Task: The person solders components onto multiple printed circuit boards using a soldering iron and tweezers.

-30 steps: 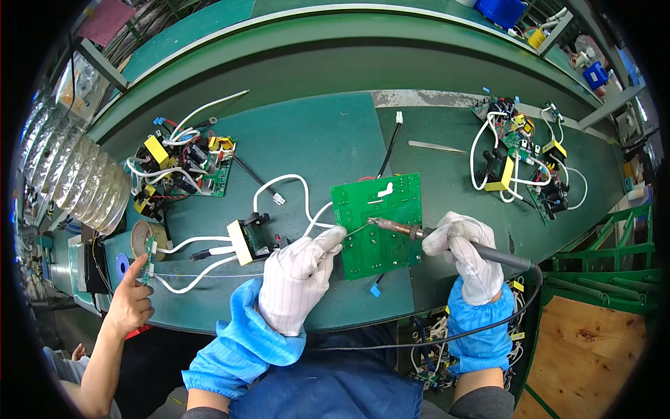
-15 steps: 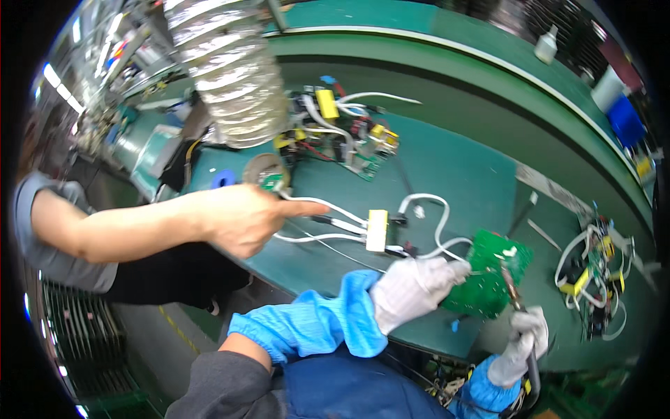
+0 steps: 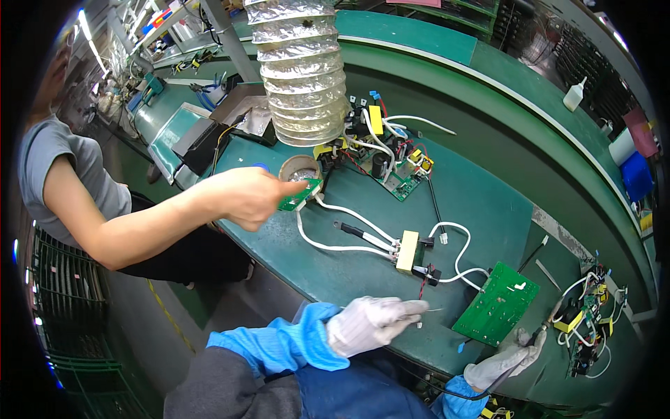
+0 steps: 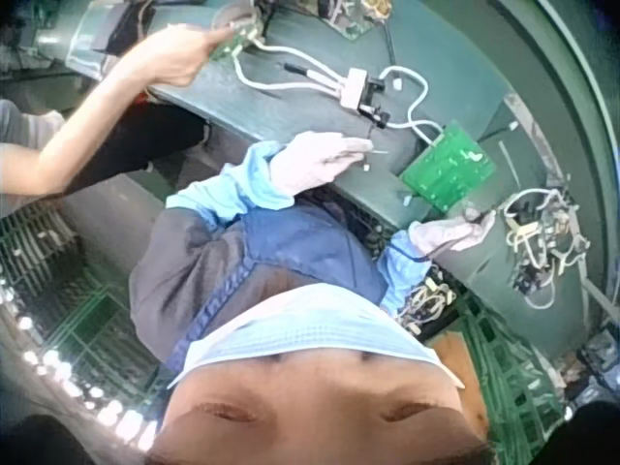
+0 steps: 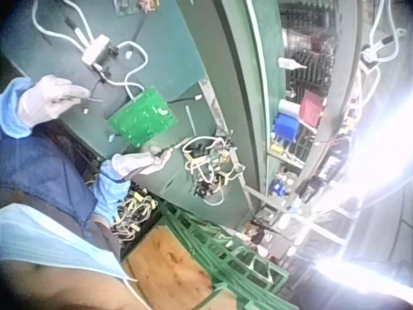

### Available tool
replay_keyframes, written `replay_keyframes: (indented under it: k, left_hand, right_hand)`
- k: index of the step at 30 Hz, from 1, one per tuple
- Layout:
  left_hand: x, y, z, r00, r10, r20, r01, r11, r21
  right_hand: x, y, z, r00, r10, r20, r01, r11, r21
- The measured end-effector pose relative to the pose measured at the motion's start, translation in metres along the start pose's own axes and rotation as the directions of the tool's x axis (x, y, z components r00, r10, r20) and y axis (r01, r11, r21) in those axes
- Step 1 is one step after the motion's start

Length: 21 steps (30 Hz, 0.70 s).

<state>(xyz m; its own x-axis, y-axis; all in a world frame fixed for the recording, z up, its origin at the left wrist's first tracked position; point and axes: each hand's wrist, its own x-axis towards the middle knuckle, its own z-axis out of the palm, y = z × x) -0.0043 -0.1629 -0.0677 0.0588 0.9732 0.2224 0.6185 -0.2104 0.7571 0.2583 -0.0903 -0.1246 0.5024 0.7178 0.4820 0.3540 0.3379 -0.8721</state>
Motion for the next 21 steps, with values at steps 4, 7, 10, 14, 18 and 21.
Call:
replay_keyframes:
  k: [4, 7, 10, 14, 18, 21]
  left_hand:
    - [-0.021, -0.016, -0.005, 0.963, -0.268, -0.029, 0.267, 0.963, -0.045]
    - [-0.036, -0.032, -0.005, 0.882, -0.464, -0.085, 0.404, 0.837, -0.370]
    - [-0.041, -0.063, -0.030, 0.814, -0.544, -0.206, 0.307, 0.703, -0.642]
    - [-0.025, -0.075, -0.071, 0.556, -0.757, -0.344, -0.003, 0.411, -0.911]
    - [-0.024, -0.095, -0.101, 0.605, -0.739, -0.296, -0.062, 0.327, -0.943]
    - [-0.020, -0.088, -0.107, 0.644, -0.733, -0.220, 0.024, 0.306, -0.952]
  right_hand:
    - [0.000, -0.015, 0.008, 0.997, 0.077, -0.012, -0.077, 0.997, 0.018]
    - [0.001, -0.020, 0.015, 0.999, 0.045, 0.012, -0.046, 0.992, 0.116]
    - [-0.001, -0.028, 0.020, 0.977, 0.204, 0.059, -0.209, 0.972, 0.105]
    - [0.005, -0.013, 0.020, 0.974, -0.121, 0.192, 0.110, 0.991, 0.070]
    - [0.011, -0.049, 0.049, 0.897, -0.232, 0.375, 0.304, 0.942, -0.144]
    - [0.010, -0.039, 0.058, 0.858, -0.287, 0.425, 0.384, 0.910, -0.160]
